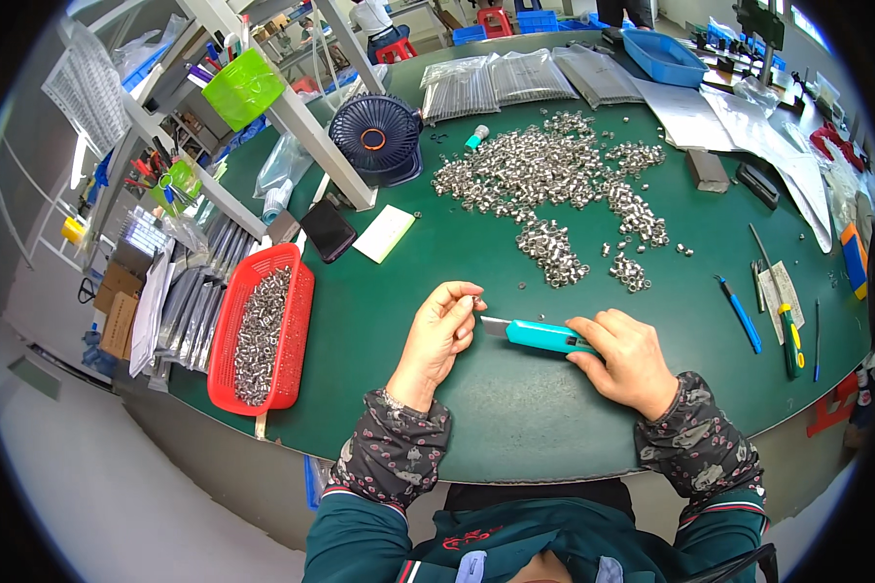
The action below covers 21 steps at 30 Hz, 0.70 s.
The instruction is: Trimming small metal parts using a utility knife at a workshop station.
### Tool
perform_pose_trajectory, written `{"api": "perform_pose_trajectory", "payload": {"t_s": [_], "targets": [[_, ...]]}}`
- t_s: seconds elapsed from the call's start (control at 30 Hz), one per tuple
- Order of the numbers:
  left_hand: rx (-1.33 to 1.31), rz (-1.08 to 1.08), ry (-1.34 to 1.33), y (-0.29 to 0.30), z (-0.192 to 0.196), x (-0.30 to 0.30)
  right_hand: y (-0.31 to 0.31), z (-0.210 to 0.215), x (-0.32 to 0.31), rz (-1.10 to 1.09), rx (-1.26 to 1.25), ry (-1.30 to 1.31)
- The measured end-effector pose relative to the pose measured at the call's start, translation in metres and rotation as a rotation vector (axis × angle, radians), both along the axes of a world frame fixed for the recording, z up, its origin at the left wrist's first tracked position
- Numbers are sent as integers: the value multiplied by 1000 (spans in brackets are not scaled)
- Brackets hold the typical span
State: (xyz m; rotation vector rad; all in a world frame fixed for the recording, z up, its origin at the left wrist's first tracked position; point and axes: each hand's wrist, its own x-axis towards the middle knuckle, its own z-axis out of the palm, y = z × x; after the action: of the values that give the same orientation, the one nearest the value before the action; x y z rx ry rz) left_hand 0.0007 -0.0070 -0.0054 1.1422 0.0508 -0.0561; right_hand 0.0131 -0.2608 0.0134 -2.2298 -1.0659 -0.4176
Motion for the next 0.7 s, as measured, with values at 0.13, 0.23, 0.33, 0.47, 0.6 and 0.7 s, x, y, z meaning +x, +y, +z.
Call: {"api": "perform_pose_trajectory", "payload": {"t_s": [0.13, 0.23, 0.33, 0.47, 0.6, 0.7], "targets": [[91, 20, 23, -1, 0, 0, -1, -2, 2, -20, 19, 14], [125, 13, 1, -2, -1, -1, -1, -3, 3, -29, 20, 22], [181, 27, -16, -3, 1, -2, -1, -2, 3, -41, 25, 28], [172, 32, -8, -3, 2, -2, -2, -2, 3, -56, 42, 27], [89, 34, -11, -3, 2, -1, -2, -2, 4, -55, 45, 37], [73, 17, 9, -1, 0, 0, -2, -3, 4, -54, 43, 32]]}}
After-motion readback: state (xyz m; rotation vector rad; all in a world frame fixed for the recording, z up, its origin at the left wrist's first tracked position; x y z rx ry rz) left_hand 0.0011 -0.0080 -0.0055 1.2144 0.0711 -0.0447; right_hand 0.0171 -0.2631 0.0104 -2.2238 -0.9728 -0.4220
